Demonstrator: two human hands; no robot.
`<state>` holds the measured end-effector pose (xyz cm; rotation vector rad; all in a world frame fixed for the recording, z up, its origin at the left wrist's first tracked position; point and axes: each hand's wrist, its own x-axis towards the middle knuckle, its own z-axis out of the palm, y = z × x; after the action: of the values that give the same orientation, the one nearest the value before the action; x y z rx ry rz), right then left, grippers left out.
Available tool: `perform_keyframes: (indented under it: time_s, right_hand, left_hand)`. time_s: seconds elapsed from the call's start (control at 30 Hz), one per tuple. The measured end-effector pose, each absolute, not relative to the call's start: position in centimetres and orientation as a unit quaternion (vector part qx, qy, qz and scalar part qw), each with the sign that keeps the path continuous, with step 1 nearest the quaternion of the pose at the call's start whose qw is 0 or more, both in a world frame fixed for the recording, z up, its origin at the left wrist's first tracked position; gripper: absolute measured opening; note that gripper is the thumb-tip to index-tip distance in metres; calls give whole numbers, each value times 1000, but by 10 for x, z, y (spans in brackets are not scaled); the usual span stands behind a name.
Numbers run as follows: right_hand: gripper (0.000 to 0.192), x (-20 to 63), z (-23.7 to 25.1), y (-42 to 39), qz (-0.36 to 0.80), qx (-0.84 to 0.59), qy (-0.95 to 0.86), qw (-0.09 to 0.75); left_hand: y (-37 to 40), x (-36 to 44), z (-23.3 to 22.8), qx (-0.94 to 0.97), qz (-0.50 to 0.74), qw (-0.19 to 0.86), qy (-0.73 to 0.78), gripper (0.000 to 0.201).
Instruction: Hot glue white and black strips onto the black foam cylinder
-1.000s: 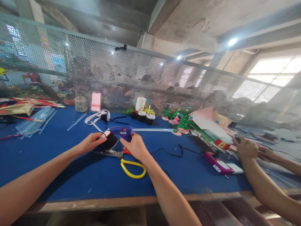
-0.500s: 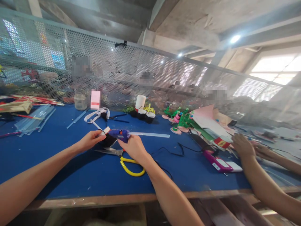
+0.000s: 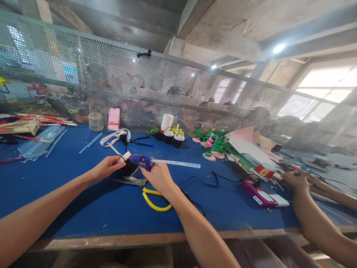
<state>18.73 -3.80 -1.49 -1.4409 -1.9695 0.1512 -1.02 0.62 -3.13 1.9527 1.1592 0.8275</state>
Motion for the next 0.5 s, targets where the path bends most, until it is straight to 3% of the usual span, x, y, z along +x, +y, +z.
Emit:
perform_keyframes:
  time_s: [0.5]
  right_hand:
    - [16, 187, -13, -39, 103, -551, -749, 354]
  left_hand:
    - [6, -13, -30, 762, 326, 345, 440, 28]
